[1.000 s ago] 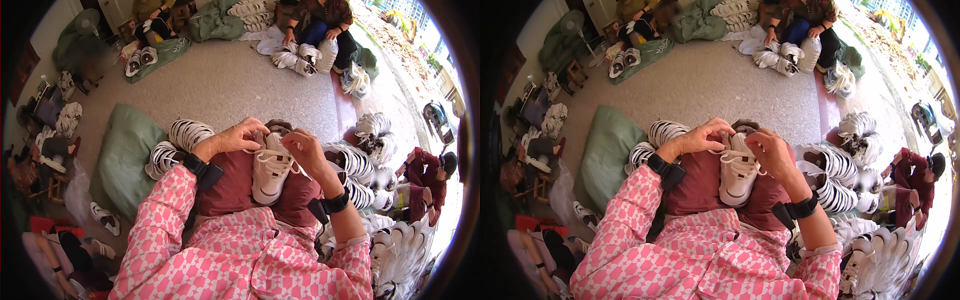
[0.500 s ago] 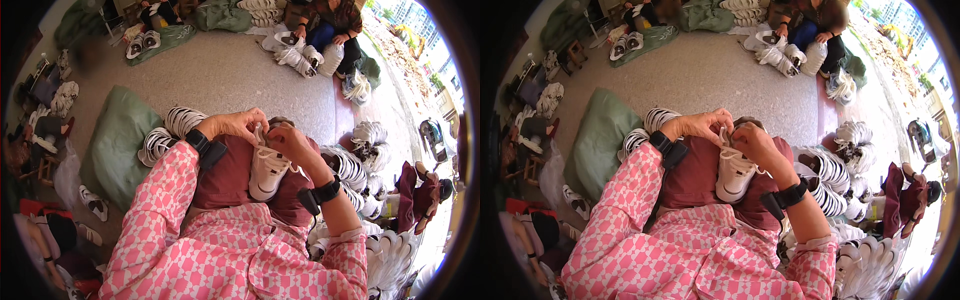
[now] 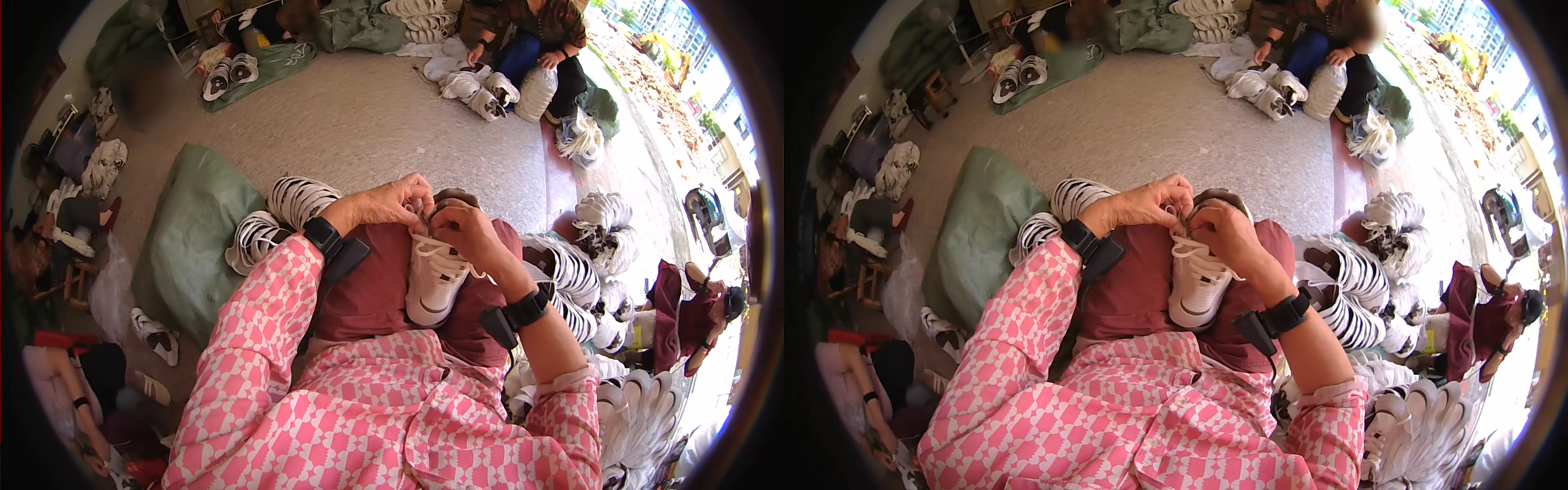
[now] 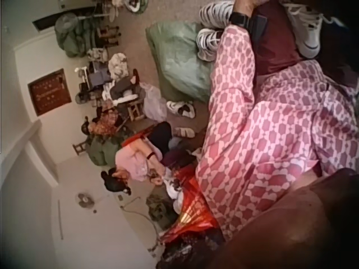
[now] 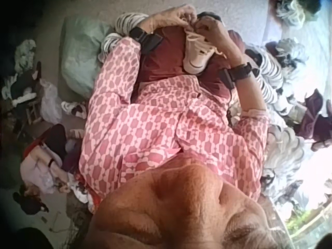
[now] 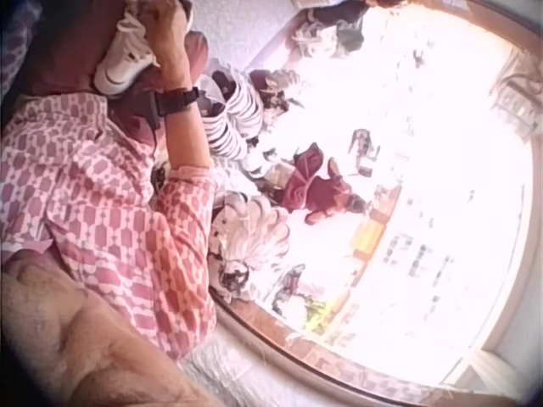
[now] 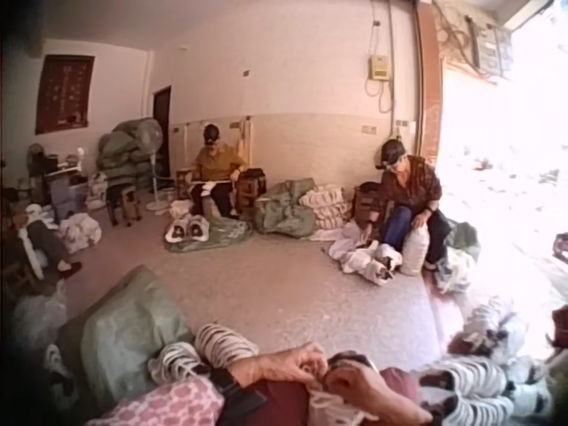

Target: The recorder is lacing white sneakers, inserting the laces through the eyelets and pulling them even.

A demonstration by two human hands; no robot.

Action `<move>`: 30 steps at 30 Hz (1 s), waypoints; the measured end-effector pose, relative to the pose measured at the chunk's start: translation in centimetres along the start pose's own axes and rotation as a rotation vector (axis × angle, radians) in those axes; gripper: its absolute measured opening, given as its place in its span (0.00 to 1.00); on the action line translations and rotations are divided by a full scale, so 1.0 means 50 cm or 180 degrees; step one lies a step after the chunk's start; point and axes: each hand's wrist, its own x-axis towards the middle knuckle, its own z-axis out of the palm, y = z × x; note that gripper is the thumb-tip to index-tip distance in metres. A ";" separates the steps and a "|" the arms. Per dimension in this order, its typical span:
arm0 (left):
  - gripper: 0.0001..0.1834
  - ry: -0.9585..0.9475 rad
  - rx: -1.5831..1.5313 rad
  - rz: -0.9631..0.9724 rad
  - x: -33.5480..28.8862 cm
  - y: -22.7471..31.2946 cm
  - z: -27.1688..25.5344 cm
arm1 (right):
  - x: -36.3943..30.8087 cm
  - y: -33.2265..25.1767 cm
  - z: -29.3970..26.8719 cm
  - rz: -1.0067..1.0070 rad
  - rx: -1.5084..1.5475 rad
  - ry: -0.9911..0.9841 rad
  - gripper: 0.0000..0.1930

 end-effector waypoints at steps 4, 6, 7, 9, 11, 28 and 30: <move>0.13 0.0058 -0.0133 -0.0175 -0.002 0.003 0.012 | -0.006 0.014 -0.012 -0.0234 0.0122 0.0226 0.04; 0.14 0.0114 -0.0044 -0.0087 -0.002 -0.001 0.015 | -0.017 0.035 -0.048 0.0402 0.0055 0.0935 0.03; 0.14 0.0182 0.0025 0.0000 0.000 -0.001 0.020 | -0.029 0.054 -0.078 0.0530 0.0003 0.1443 0.02; 0.15 0.0286 0.0120 0.0076 -0.004 0.013 0.037 | -0.066 0.097 -0.126 0.1097 0.0894 0.1946 0.05; 0.16 0.0813 0.1174 0.0637 -0.018 0.053 0.058 | -0.091 0.090 -0.137 0.1529 0.1555 0.1788 0.05; 0.13 -0.0063 0.1264 0.0209 0.010 0.083 0.044 | -0.099 0.152 -0.061 0.1625 0.5397 0.2471 0.05; 0.12 -0.0002 0.1208 0.0253 0.004 0.090 0.047 | -0.099 0.155 -0.057 0.1459 0.5354 0.2322 0.04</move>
